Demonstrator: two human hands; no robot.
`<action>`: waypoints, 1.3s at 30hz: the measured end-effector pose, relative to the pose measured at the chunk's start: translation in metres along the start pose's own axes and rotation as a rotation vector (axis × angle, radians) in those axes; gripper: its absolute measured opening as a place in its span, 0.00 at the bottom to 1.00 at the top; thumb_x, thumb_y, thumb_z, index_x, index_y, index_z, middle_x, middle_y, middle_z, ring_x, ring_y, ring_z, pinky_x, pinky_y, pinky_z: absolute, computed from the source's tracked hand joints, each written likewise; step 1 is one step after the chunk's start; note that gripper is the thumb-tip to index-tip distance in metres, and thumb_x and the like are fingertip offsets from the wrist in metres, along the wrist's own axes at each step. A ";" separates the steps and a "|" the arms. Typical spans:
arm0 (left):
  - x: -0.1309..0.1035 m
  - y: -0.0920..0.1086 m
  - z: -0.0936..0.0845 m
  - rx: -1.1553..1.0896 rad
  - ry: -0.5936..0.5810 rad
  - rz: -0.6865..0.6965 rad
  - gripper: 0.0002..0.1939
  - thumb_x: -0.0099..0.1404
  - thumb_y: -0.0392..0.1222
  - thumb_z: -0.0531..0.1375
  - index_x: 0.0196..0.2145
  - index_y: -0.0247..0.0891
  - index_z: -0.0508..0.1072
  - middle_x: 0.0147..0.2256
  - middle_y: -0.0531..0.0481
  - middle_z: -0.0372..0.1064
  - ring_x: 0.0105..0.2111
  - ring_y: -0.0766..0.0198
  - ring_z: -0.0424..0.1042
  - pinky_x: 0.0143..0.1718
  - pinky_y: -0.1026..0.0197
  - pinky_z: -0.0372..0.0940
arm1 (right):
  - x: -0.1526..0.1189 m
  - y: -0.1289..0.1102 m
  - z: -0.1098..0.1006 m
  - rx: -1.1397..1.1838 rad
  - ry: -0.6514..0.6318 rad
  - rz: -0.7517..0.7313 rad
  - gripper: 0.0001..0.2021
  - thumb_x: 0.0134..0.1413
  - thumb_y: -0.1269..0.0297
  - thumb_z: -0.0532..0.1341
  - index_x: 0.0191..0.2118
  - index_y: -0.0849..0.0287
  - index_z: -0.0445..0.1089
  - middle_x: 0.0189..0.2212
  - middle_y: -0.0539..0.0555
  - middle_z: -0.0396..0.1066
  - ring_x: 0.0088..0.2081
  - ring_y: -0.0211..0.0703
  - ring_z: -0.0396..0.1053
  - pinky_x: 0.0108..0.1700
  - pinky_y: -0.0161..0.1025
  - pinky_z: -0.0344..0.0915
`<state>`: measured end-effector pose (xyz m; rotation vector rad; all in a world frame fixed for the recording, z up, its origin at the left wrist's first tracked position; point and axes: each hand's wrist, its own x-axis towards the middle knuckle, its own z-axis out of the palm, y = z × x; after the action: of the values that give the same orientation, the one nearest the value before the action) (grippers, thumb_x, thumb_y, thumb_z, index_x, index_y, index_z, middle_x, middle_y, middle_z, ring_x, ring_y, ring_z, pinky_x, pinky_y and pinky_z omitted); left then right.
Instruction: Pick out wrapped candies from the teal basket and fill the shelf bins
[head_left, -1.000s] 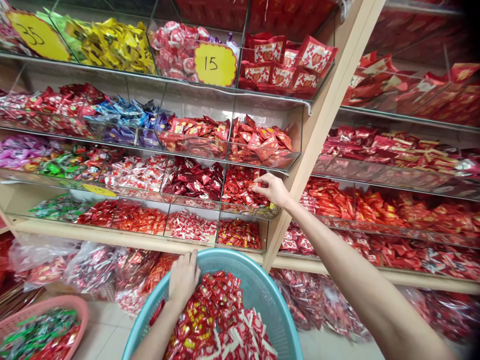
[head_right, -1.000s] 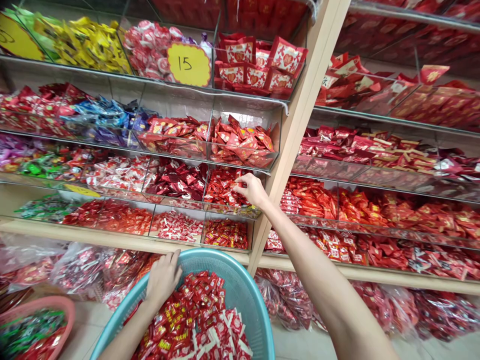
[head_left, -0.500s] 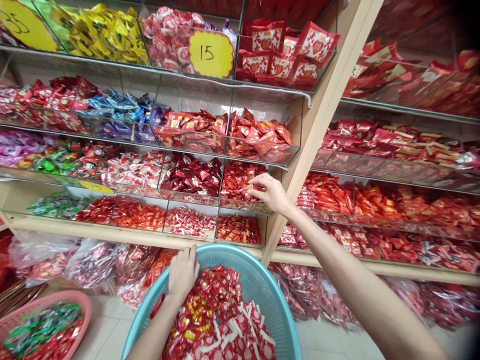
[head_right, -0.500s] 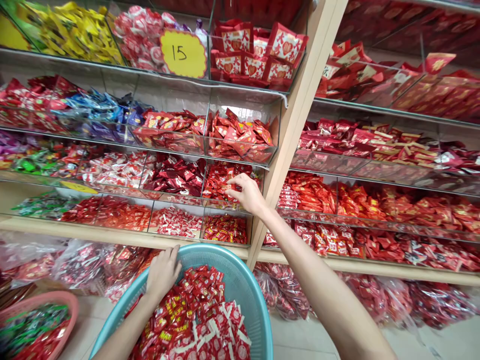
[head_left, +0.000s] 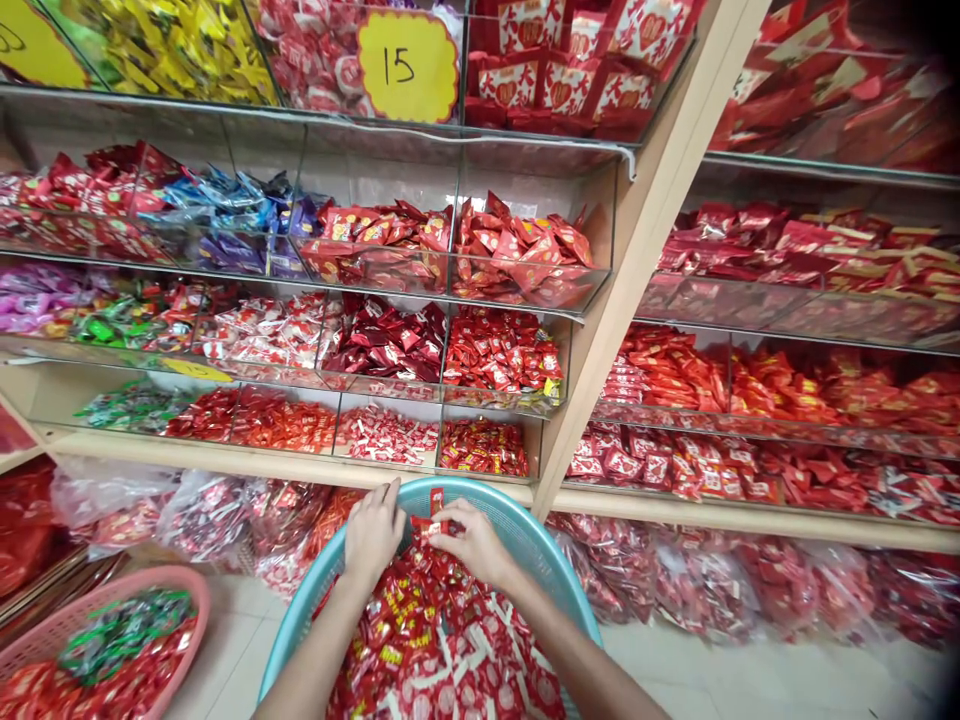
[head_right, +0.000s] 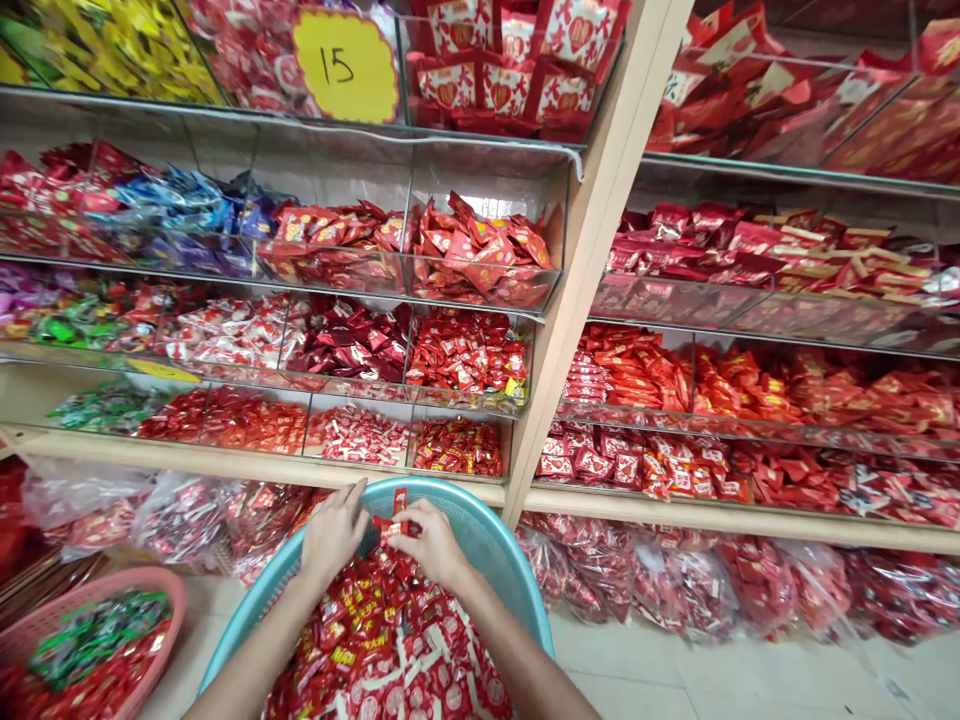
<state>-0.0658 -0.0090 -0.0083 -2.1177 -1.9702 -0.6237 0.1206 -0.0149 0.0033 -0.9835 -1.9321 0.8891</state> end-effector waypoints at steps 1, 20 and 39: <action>0.001 -0.001 0.001 -0.036 0.006 -0.003 0.22 0.61 0.37 0.48 0.53 0.35 0.62 0.47 0.44 0.67 0.45 0.58 0.65 0.47 0.56 0.58 | -0.002 0.007 0.006 0.016 0.002 0.017 0.12 0.45 0.57 0.64 0.37 0.54 0.73 0.36 0.52 0.68 0.38 0.42 0.67 0.42 0.39 0.62; -0.009 0.006 -0.005 -1.045 -0.406 -0.079 0.17 0.56 0.49 0.56 0.39 0.36 0.72 0.32 0.49 0.71 0.30 0.65 0.67 0.34 0.62 0.62 | -0.008 0.028 0.018 0.385 0.110 0.122 0.15 0.40 0.56 0.66 0.35 0.57 0.73 0.33 0.52 0.66 0.34 0.40 0.67 0.37 0.39 0.67; -0.015 -0.013 0.018 -0.736 -0.440 0.020 0.19 0.52 0.47 0.60 0.41 0.38 0.71 0.30 0.51 0.71 0.31 0.62 0.67 0.34 0.62 0.60 | -0.016 0.026 0.009 0.086 0.118 0.048 0.11 0.47 0.57 0.63 0.37 0.56 0.72 0.36 0.53 0.67 0.39 0.41 0.66 0.40 0.37 0.64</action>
<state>-0.0756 -0.0144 -0.0327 -2.9057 -2.1465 -1.0911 0.1275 -0.0182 -0.0278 -1.0120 -1.7642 0.9129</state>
